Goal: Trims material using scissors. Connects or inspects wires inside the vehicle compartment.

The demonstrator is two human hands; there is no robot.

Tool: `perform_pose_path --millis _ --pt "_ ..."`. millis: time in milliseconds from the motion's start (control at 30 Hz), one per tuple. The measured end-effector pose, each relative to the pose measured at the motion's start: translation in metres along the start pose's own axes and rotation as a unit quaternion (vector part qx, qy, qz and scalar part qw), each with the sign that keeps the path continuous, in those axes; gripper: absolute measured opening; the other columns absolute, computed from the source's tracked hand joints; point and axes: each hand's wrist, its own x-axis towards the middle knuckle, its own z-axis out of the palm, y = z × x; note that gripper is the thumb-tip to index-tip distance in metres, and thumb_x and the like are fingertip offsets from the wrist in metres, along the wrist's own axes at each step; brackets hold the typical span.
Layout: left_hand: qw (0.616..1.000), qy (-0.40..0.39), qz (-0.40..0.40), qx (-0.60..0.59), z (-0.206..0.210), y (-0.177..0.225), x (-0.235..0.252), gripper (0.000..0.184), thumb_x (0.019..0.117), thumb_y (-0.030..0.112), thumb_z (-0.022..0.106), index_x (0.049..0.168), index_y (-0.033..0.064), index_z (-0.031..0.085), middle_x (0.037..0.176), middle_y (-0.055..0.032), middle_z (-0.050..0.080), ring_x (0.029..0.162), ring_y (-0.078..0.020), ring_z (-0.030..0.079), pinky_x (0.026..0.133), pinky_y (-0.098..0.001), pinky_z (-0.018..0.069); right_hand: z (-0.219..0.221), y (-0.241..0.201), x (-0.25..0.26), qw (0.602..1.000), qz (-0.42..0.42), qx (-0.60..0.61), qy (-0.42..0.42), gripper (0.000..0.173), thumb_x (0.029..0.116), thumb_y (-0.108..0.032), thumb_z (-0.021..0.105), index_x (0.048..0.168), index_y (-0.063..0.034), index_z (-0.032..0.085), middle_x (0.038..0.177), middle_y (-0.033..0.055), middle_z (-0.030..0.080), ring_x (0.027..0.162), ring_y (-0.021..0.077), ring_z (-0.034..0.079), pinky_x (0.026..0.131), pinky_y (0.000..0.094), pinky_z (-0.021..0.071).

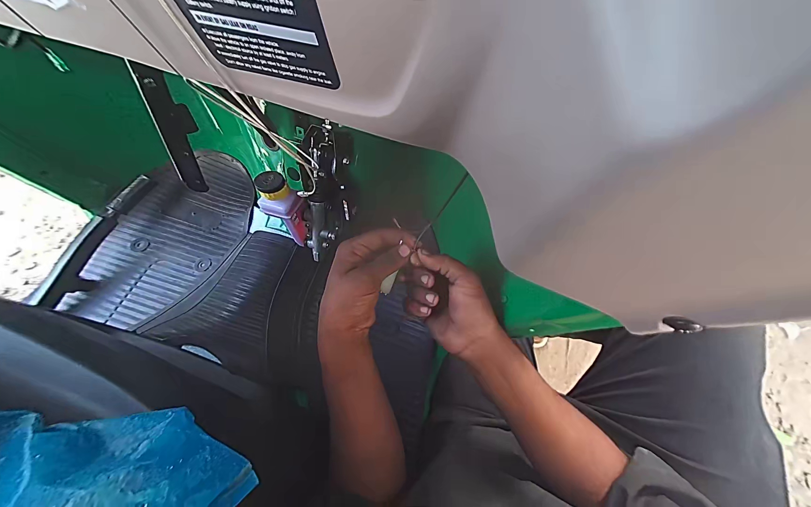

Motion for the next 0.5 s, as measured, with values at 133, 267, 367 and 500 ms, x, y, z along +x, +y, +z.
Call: perform_pose_path --millis 133,267,367,500 --pt "0.999 0.041 0.006 0.018 0.004 0.003 -0.002 0.016 0.0999 0.008 0.059 0.107 0.0024 0.073 0.099 -0.0102 0.07 0.076 -0.0137 0.063 0.064 -0.0263 0.0551 -0.009 0.012 -0.003 0.824 -0.376 -0.418 0.074 0.02 0.1009 -0.005 0.06 0.118 -0.0036 0.069 0.081 0.0043 0.066 0.06 0.0104 0.059 0.052 0.0245 0.0526" --pt "0.999 0.046 0.006 0.01 0.008 0.003 -0.001 0.015 0.0991 0.006 0.061 0.105 0.001 0.073 0.095 -0.0097 0.07 0.076 -0.0127 0.064 0.066 -0.0257 0.0554 -0.011 0.015 0.003 0.561 -0.554 -0.602 0.129 0.027 0.0894 -0.012 0.077 0.115 -0.003 0.074 0.101 0.0058 0.073 0.078 0.0088 0.068 0.064 0.0245 0.0589" --pt "0.998 0.06 -0.002 0.01 0.012 0.004 -0.003 0.015 0.0996 0.008 0.061 0.106 0.0029 0.074 0.093 -0.0091 0.071 0.074 -0.0118 0.065 0.064 -0.0247 0.056 -0.012 0.016 0.006 0.519 -0.571 -0.619 0.145 0.022 0.0915 -0.014 0.076 0.11 -0.0041 0.076 0.096 0.0054 0.074 0.077 0.009 0.069 0.064 0.024 0.0591" --pt "0.998 0.063 -0.005 0.007 0.011 0.003 -0.004 0.015 0.0989 0.006 0.061 0.104 0.0028 0.075 0.094 -0.0097 0.071 0.074 -0.0122 0.064 0.063 -0.0245 0.0549 -0.01 0.013 0.006 0.526 -0.575 -0.611 0.141 0.013 0.0932 -0.013 0.073 0.102 -0.0039 0.078 0.087 0.003 0.073 0.069 0.0061 0.066 0.058 0.0218 0.0562"
